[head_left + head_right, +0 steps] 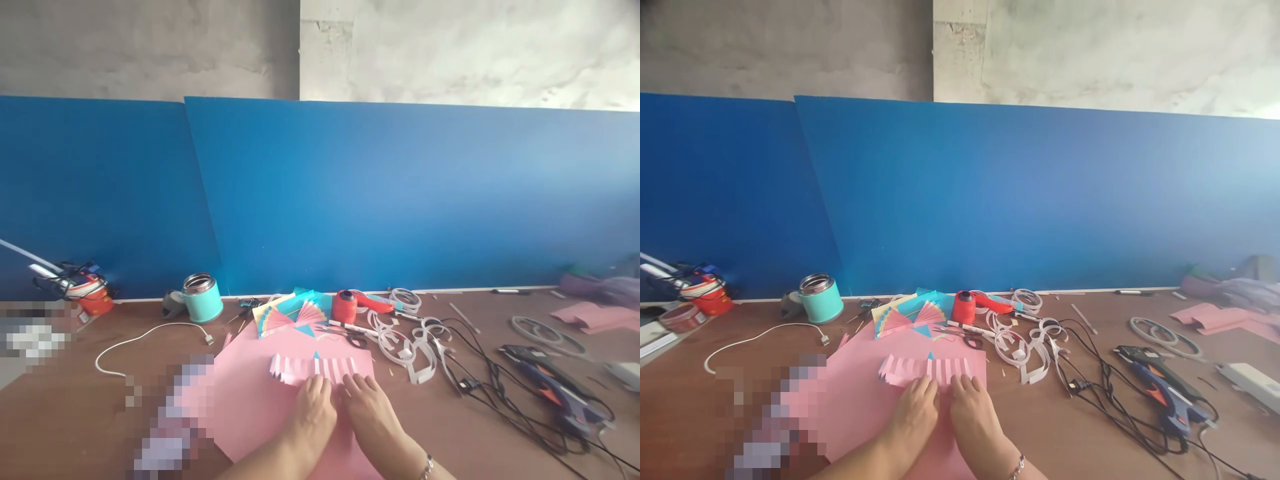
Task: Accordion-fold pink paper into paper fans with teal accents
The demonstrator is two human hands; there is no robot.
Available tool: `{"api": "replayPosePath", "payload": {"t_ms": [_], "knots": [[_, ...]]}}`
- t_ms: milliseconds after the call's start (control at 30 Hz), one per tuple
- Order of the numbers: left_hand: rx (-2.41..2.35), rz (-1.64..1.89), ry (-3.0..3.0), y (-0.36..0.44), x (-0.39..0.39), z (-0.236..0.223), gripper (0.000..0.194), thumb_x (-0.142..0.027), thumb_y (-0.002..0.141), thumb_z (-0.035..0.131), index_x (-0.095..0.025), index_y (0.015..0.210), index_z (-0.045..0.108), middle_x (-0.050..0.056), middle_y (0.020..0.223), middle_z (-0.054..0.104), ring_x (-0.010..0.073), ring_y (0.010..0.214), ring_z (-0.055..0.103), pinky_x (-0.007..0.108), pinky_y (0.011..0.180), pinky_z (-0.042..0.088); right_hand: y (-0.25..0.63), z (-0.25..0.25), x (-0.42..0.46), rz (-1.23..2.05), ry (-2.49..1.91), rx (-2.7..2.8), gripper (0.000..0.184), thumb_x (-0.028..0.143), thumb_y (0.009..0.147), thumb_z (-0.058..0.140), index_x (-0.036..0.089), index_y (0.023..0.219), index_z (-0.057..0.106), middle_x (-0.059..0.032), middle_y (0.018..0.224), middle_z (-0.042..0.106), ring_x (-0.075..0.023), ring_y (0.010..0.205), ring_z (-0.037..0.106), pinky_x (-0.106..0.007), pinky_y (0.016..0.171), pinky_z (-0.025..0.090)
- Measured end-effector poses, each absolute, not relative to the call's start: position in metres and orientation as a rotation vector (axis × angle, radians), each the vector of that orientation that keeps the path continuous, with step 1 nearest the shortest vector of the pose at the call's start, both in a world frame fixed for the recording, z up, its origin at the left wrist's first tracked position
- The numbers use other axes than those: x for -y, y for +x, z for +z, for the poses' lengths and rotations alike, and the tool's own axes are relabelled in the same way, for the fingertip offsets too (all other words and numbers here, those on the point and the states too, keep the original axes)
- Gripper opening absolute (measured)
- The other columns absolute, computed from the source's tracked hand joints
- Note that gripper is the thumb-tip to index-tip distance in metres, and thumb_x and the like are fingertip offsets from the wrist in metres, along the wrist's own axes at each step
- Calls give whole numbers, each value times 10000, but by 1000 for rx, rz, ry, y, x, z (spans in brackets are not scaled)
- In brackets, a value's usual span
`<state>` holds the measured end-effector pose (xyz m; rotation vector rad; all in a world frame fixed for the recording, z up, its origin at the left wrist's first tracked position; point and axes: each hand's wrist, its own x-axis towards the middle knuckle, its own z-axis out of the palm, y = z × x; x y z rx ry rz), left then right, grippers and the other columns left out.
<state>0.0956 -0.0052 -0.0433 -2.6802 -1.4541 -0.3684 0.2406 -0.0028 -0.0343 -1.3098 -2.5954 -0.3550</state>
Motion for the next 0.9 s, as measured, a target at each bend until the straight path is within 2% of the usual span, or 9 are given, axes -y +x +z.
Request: {"api": "replayPosePath", "payload": {"t_ms": [133, 333, 467, 633, 767, 900], "knots": [[1463, -164, -2645, 92, 18, -50, 381, -4, 797, 456, -134, 1105, 637, 134, 1002, 657, 287, 966, 577, 423, 851, 472, 237, -35, 8, -390, -1402, 2665, 182, 10, 757, 593, 181, 783, 648, -71, 807, 630, -204, 710, 555, -329, 606, 337], [1687, -368, -2754, 78, 27, -45, 459, -43, 810, 424, -176, 1233, 544, 99, 1156, 604, 259, 1084, 531, 398, 960, 435, 234, -33, 15, -466, -1412, 2656, 259, -17, 714, 579, 176, 881, 622, -75, 802, 623, -215, 690, 577, -334, 623, 396], [1655, -541, -2891, 67, 31, -34, 469, -155, 845, 454, -189, 1312, 462, 78, 1228, 554, 246, 1129, 471, 411, 1063, 323, 229, -35, 19, -628, -1424, 2612, 351, 20, 703, 593, 164, 1023, 605, -106, 836, 623, -263, 737, 597, -373, 655, 442], [1661, -531, -2925, 55, 34, -29, 520, -294, 881, 477, -239, 1390, 387, 118, 1346, 471, 306, 1248, 379, 503, 1067, 292, 227, -44, 18, -653, -1478, 2622, 344, 0, 678, 562, 169, 969, 631, -117, 799, 626, -275, 728, 603, -394, 666, 456], [1647, -543, -2915, 50, 36, -31, 527, -314, 913, 429, -293, 1429, 324, 108, 1413, 423, 333, 1319, 314, 553, 1061, 300, 226, -41, 16, -598, -1444, 2604, 383, -13, 684, 526, 171, 999, 642, -111, 800, 639, -260, 726, 598, -389, 684, 449], [1588, -569, -2872, 51, 39, -31, 507, -255, 914, 410, -218, 1417, 357, 130, 1429, 423, 326, 1332, 324, 528, 1058, 340, 214, -26, 9, -352, -1491, 2668, 271, 2, 694, 539, 156, 864, 683, -121, 824, 647, -252, 775, 600, -355, 674, 428]]}}
